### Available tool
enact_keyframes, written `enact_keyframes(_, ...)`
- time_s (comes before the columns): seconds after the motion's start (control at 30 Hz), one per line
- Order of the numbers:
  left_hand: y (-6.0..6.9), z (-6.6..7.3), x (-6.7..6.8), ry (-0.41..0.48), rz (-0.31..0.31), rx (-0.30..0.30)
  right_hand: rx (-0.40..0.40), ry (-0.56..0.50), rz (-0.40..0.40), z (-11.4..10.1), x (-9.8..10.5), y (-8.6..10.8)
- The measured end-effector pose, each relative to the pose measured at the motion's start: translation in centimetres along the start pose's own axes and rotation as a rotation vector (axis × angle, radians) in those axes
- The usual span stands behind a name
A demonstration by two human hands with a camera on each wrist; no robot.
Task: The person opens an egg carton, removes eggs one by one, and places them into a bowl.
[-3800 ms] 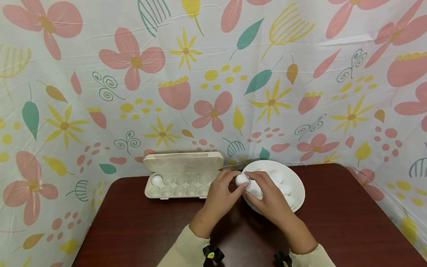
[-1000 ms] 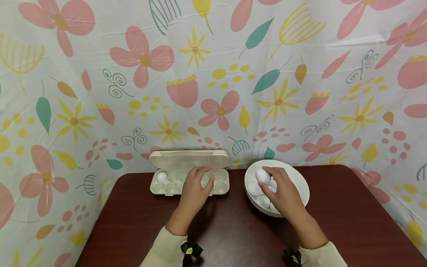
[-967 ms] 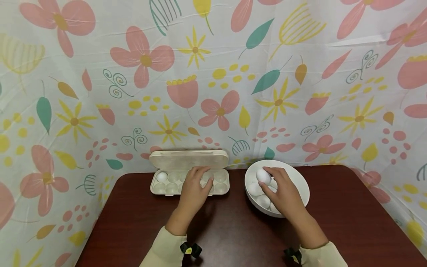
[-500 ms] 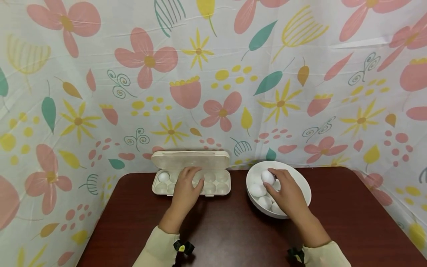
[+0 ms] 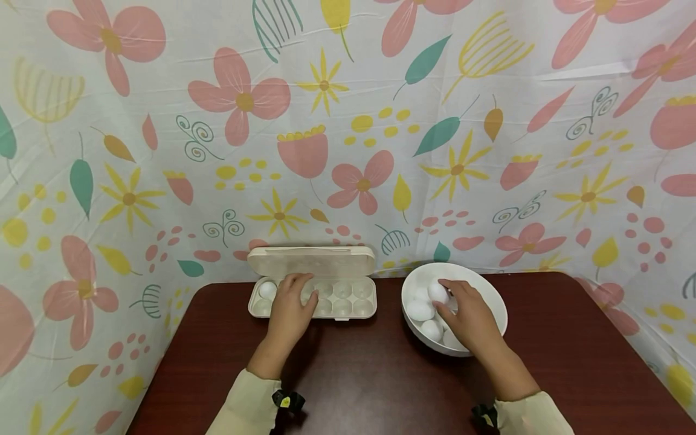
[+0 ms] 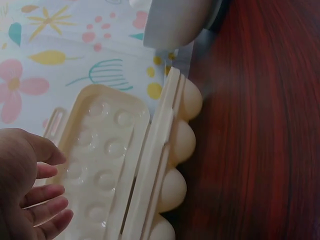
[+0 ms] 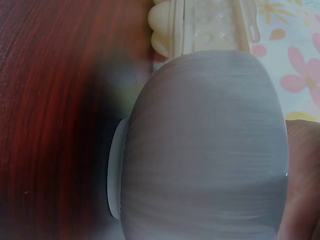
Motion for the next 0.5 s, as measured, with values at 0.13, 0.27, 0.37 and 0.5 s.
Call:
enact_keyframes(0.13, -0.2, -1.0, 0.1, -0.008, 0.017, 0.014, -0.012, 0.009, -0.024, 0.3, -0.3, 0.0)
enact_keyframes(0.27, -0.2, -2.1, 0.2, -0.021, 0.025, 0.03, -0.021, 0.014, -0.043, 0.6, -0.6, 0.0)
enact_keyframes(0.37, -0.3, -2.8, 0.1, -0.039, 0.024, 0.035, -0.028, 0.011, -0.046, 0.6, -0.7, 0.1)
enact_keyframes(0.5, -0.3, -4.0, 0.0, -0.043, 0.028, 0.048, -0.04, 0.01, -0.038, 0.6, -0.5, 0.1)
Point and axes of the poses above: each hand's wrist, its own y-axis away from the middle knuckle, its own x-axis out of the back of the hand, z = x × y, the point moved 10 cm from there along -y, towards the middle knuckle, and after that the axes turned 1 degree about -x, right-handed, at the moved point
